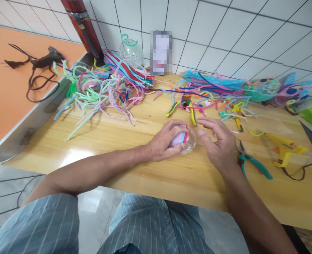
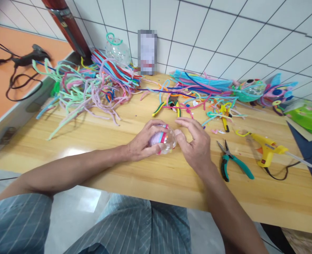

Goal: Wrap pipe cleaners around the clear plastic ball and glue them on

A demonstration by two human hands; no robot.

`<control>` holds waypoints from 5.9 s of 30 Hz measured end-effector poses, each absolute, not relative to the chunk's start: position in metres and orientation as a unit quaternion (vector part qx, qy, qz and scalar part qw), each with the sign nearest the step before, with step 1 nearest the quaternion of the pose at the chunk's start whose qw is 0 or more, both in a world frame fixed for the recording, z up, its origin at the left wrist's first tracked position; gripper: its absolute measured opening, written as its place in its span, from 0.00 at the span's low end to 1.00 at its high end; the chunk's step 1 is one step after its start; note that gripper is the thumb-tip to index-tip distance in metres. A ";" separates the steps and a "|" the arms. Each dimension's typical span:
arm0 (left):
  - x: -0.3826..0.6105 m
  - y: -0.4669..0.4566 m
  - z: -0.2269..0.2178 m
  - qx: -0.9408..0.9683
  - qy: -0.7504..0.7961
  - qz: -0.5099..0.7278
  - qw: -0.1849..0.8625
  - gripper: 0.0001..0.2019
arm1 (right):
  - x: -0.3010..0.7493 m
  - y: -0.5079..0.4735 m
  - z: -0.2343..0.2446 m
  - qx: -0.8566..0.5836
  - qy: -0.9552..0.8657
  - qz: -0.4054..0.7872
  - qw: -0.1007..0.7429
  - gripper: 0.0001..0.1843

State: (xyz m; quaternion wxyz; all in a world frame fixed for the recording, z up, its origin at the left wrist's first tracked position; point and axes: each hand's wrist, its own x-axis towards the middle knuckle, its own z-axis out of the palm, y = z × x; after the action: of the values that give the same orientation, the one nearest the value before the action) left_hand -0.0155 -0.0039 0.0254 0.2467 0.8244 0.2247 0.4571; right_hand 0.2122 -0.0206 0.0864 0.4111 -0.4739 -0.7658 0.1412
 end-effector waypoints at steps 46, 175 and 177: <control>-0.019 -0.009 0.031 0.846 0.217 0.429 0.229 0.23 | 0.212 -0.030 0.028 -0.381 -0.842 0.154 0.350 0.51; -0.027 -0.007 0.025 0.869 0.202 0.380 0.245 0.29 | 0.212 -0.030 0.025 -0.346 -0.841 0.152 0.388 0.49; -0.028 -0.006 0.027 0.867 0.197 0.377 0.260 0.28 | 0.212 -0.028 0.023 -0.344 -0.841 0.146 0.391 0.49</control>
State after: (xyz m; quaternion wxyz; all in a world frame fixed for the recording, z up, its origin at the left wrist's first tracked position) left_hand -0.0277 -0.0057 0.0267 0.2600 0.8667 0.1967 0.3774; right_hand 0.2125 -0.0281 0.0233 0.3911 -0.3438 -0.8412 0.1455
